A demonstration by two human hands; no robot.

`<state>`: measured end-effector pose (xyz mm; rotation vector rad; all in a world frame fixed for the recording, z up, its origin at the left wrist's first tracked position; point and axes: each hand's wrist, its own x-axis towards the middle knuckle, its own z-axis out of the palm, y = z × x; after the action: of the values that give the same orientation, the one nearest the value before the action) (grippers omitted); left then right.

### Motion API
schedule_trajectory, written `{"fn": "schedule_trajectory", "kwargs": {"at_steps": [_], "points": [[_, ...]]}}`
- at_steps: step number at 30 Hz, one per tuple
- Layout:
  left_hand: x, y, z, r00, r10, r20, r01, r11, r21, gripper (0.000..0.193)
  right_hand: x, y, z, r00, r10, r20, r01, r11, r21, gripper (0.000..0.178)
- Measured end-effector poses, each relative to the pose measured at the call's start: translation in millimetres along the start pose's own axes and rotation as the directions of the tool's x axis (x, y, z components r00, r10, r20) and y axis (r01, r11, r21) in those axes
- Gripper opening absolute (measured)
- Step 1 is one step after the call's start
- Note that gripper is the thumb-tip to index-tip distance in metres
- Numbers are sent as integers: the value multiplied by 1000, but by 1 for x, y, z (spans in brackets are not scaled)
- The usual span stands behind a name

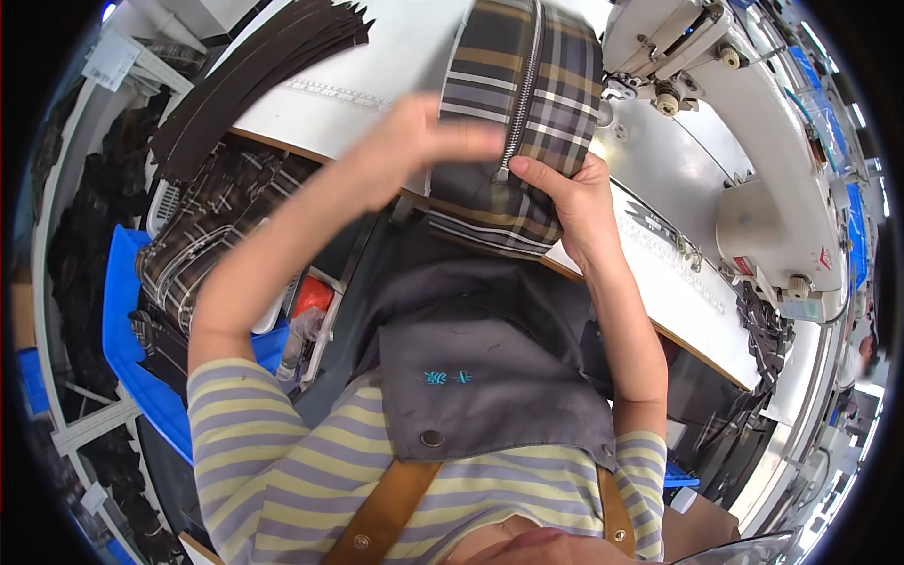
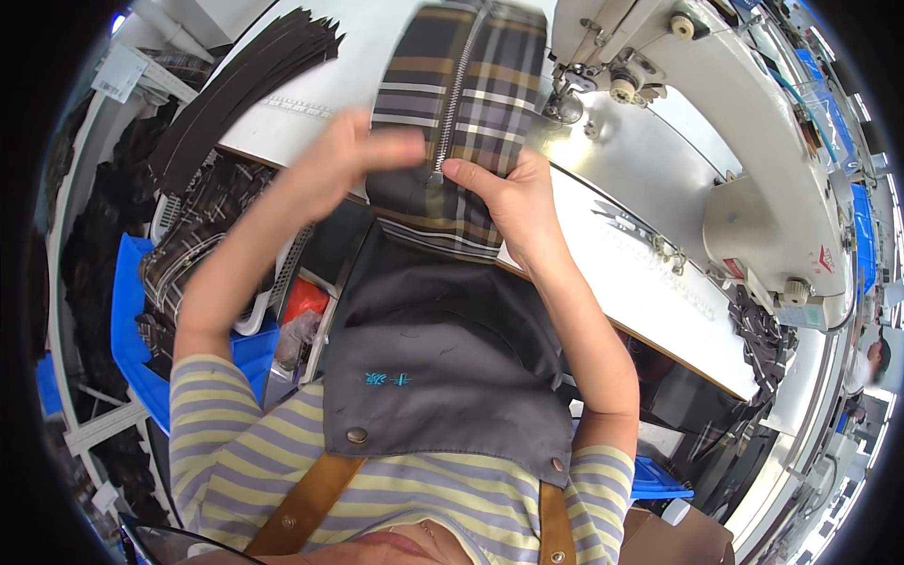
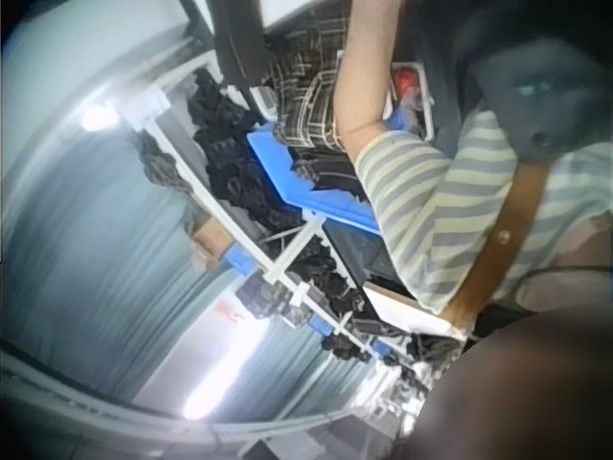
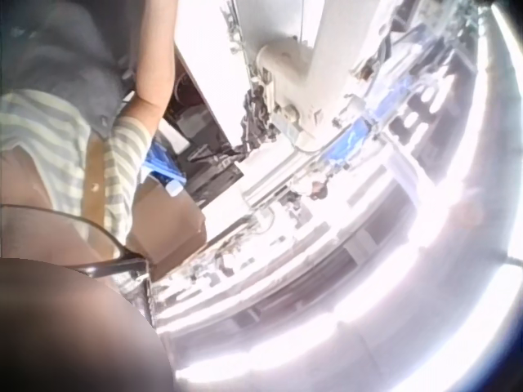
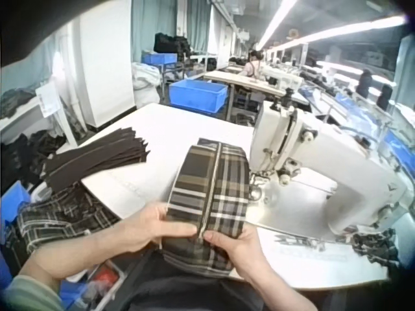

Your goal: Sew and assemble zipper pockets onto plaid leather or fabric material using an industrial sewing machine.

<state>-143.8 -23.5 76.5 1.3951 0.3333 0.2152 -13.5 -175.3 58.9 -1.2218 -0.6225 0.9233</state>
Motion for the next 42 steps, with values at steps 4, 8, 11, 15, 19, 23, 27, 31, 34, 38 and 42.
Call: {"fn": "schedule_trajectory", "kwargs": {"at_steps": [4, 8, 11, 15, 19, 23, 27, 31, 34, 38, 42], "points": [[-35, -35, 16, 990, -120, -67, 123, 992, 38, 21, -10, 8, 0, 997, 78, -26, -78, 997, -11, 22], [-42, -47, 19, 996, -25, -80, 20, 997, -70, 15, -20, 13, -1, 984, 160, 85, -146, 978, -150, 23], [-43, -51, 17, 1000, -14, -22, 14, 1000, -9, 15, -20, 14, -1, 975, 206, 79, -198, 975, -99, 26], [-46, -55, 19, 998, -62, -6, 62, 998, -19, 17, -16, 15, 1, 977, 208, -44, -204, 975, 86, 19], [-46, -56, 22, 999, -51, -2, 51, 996, -77, 21, -14, 13, -3, 966, 257, -6, -255, 961, 103, 22], [-46, -57, 24, 997, -77, 6, 77, 987, -139, 23, -15, 13, -5, 958, 285, -22, -282, 955, 96, 22], [-47, -59, 28, 995, -96, -34, 88, 976, -201, 25, -18, 14, -3, 968, 248, -31, -245, 967, 76, 23], [-46, -60, 30, 991, -115, -65, 93, 958, -273, 23, -19, 13, -2, 969, 241, -47, -237, 968, 78, 21], [-45, -60, 30, 986, -149, -68, 128, 960, -247, 21, -20, 12, -3, 966, 252, -55, -248, 965, 83, 19], [-45, -61, 31, 989, -135, -64, 112, 953, -282, 20, -19, 15, -4, 969, 244, -41, -238, 964, 115, 19], [-45, -62, 29, 985, -168, -33, 152, 947, -283, 23, -18, 17, -8, 968, 249, -21, -244, 961, 128, 18]]}}
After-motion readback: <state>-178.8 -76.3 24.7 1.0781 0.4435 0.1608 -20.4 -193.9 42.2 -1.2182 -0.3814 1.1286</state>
